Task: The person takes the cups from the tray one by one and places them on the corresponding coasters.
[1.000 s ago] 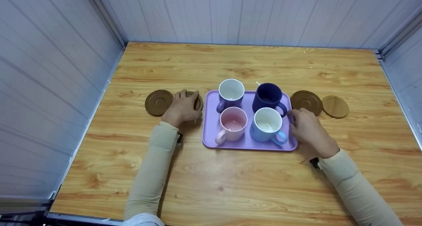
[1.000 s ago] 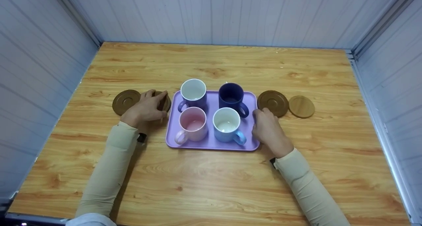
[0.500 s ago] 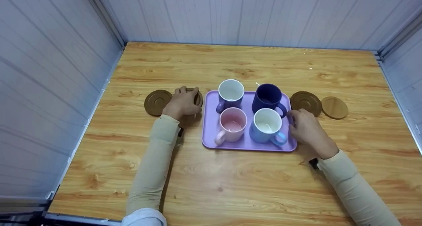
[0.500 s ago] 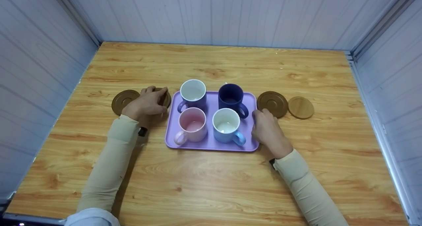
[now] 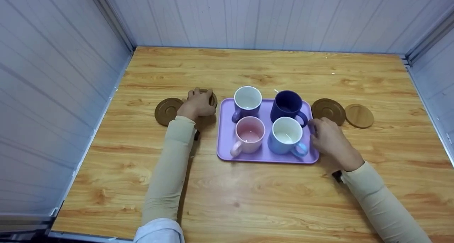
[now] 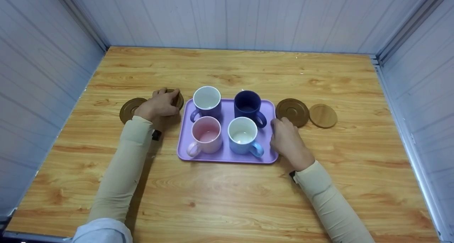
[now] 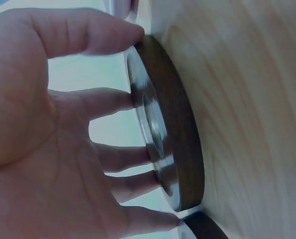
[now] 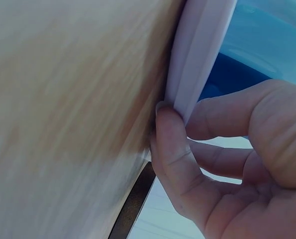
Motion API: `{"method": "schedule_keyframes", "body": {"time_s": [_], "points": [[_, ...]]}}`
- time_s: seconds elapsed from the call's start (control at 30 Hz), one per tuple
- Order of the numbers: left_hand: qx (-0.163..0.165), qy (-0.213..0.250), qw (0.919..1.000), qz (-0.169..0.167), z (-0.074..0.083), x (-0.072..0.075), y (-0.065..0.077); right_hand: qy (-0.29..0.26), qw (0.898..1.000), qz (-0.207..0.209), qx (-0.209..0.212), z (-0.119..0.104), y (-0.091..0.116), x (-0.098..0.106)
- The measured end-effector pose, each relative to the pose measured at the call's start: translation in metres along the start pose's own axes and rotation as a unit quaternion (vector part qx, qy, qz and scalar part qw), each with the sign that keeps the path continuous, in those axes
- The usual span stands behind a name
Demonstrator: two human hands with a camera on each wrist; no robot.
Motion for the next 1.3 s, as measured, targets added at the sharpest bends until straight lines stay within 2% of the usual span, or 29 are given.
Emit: {"method": "schedule_keyframes", "body": {"time_s": [0.4,0.67,0.93,1.17,1.3], "points": [[0.008,0.028,0.9993,-0.023,-0.001,0.002,-0.016,0.006,1.0,0.006,0.0,0.002,-0.001,0.0],[0.007,0.026,0.9996,-0.004,0.0,0.006,-0.029,-0.002,1.0,0.007,0.0,0.001,0.0,0.0],[-0.015,0.019,0.9996,0.014,0.003,0.009,-0.043,0.0,1.0,0.01,0.005,-0.001,0.0,-0.001],[-0.018,0.015,0.9988,0.044,0.008,0.014,-0.055,0.001,1.0,0.009,0.005,-0.001,0.0,-0.003],[-0.025,0.007,0.9986,0.047,0.011,0.016,-0.063,0.002,1.0,0.019,0.01,-0.001,0.001,-0.001]]}}
Point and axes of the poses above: each hand's wrist, its own y-axis away from the middle knuckle, its own x-axis out of the back of the hand, z = x × y, the point moved 8 cm from there along -y, towards the middle knuckle, and after that the axes turned 14 degrees about -x, right-handed, at the moved point
